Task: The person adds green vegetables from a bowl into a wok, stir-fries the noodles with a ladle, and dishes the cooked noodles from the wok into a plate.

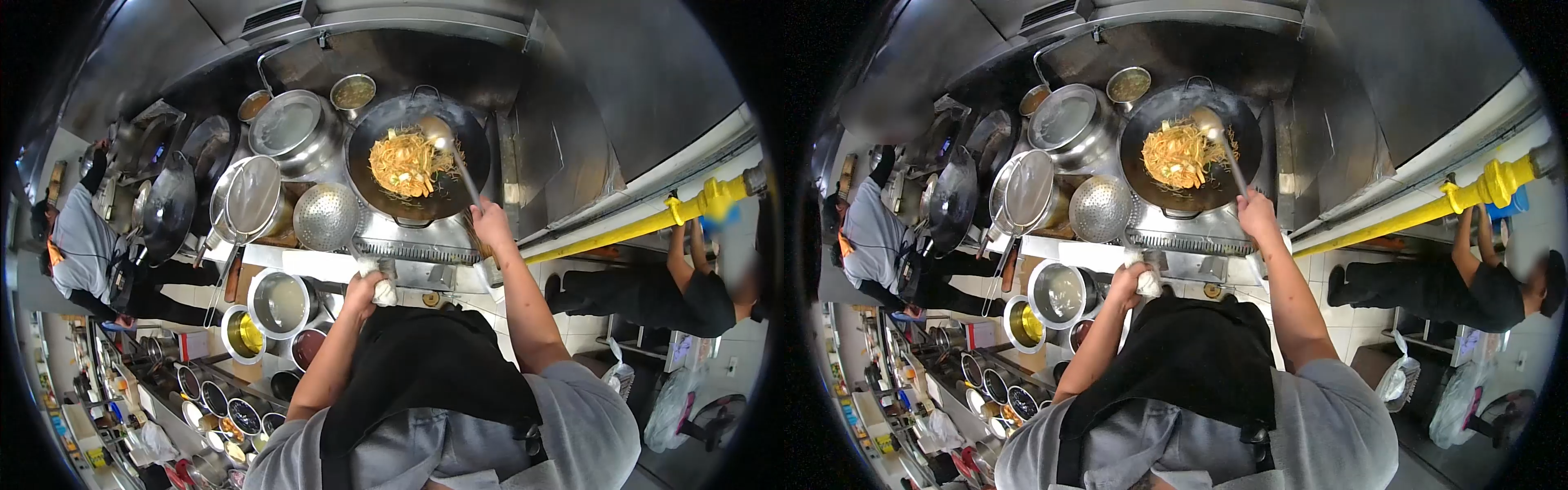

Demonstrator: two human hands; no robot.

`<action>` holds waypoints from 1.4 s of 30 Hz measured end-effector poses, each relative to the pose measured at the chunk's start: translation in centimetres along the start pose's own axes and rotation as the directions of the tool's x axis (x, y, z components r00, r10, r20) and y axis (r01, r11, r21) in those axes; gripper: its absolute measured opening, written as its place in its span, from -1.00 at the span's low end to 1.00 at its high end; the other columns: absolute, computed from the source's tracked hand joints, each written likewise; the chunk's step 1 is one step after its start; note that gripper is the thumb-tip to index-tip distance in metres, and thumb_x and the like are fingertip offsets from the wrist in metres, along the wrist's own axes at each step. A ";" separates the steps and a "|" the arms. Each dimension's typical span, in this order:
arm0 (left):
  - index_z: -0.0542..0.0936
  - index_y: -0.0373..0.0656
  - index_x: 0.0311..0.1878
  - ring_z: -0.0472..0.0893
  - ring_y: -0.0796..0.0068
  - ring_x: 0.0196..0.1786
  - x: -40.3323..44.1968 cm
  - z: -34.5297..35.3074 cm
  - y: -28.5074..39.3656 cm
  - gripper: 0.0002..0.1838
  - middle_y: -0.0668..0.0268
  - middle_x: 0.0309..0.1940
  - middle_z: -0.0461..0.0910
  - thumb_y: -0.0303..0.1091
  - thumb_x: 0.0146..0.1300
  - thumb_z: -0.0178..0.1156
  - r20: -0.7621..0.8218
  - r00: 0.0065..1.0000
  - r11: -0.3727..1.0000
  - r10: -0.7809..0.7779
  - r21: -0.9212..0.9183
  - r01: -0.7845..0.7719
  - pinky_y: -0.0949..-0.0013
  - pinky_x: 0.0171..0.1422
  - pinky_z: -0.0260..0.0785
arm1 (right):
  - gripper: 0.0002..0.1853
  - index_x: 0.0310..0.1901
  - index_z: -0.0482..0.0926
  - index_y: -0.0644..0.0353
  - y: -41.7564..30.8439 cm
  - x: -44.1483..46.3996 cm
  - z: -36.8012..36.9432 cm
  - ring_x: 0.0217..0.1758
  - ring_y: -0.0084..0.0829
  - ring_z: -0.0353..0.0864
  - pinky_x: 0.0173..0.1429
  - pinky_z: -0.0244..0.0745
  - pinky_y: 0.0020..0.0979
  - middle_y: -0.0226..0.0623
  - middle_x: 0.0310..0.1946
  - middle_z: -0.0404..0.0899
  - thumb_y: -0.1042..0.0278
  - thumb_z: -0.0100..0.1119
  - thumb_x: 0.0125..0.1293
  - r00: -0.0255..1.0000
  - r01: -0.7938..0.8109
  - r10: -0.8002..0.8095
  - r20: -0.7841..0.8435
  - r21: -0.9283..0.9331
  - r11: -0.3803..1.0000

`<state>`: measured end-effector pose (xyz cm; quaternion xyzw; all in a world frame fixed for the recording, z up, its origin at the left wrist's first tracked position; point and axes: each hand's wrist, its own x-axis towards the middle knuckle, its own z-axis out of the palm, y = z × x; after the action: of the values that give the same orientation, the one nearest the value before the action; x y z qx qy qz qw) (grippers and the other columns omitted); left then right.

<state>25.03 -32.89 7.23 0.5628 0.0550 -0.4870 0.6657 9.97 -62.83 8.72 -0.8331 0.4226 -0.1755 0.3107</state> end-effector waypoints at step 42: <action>0.50 -0.36 0.01 0.69 0.16 -0.33 6.9 9.6 3.1 -0.75 0.07 -0.21 0.62 -0.57 0.32 -0.08 0.062 0.986 0.964 -0.157 -0.205 0.166 0.01 -0.33 0.62 | -0.63 0.16 0.61 -0.06 -13.0 -5.7 -14.8 0.08 -0.04 0.61 0.17 0.50 -0.07 -0.09 -0.03 0.66 0.16 0.13 0.36 0.875 0.206 0.121 0.468 -0.587 0.783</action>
<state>26.28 -44.97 8.50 0.4719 0.1366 -0.5437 0.6805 6.16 -57.78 28.20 -0.9144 0.3461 0.1788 0.1101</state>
